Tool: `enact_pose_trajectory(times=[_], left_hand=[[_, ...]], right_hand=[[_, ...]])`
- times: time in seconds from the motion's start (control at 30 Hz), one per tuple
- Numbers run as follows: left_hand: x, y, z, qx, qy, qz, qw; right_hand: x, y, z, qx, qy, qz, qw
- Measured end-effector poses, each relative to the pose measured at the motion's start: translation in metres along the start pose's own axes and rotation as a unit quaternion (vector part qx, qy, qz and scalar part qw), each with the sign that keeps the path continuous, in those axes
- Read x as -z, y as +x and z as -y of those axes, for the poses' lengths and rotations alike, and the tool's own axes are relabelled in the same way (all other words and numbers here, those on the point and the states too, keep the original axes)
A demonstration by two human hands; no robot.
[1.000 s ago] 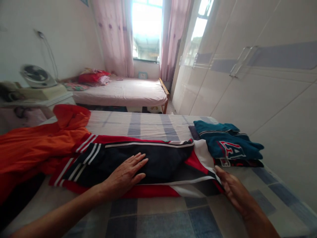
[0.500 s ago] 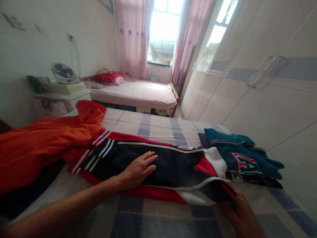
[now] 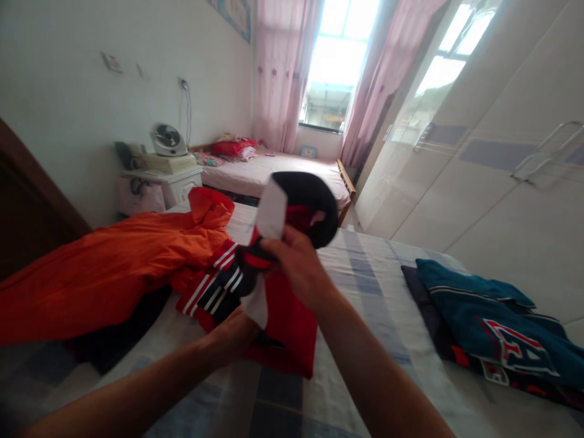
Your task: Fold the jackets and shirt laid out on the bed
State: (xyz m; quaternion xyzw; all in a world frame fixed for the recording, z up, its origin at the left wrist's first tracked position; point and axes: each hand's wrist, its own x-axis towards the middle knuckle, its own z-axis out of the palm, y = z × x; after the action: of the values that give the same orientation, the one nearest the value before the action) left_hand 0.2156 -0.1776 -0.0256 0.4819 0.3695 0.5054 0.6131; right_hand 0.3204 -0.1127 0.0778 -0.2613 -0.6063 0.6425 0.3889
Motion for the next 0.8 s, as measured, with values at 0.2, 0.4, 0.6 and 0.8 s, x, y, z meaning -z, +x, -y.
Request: enact_pose_trajectory(times=[0.2,0.4,0.6,0.8], left_hand=[[0.048,-0.098,0.008,0.195,-0.269,-0.215,0.918],[0.046,-0.11,-0.001,0.234,-0.346,-0.369,0.83],[0.043,-0.069,-0.002,0.189,-0.333,-0.338,0.86],[0.04,-0.031,-0.017,0.14,-0.309,-0.382,0.86]], right_hand=[[-0.015,0.019,-0.039,0.011,-0.273,0.085,0.958],[0.08,0.047,-0.076,-0.064,-0.546,-0.086,0.831],[0.109,0.059,-0.096,-0.153,-0.514,0.025,0.843],[0.107,0.035,-0.071,-0.213,-0.358,0.062,0.907]])
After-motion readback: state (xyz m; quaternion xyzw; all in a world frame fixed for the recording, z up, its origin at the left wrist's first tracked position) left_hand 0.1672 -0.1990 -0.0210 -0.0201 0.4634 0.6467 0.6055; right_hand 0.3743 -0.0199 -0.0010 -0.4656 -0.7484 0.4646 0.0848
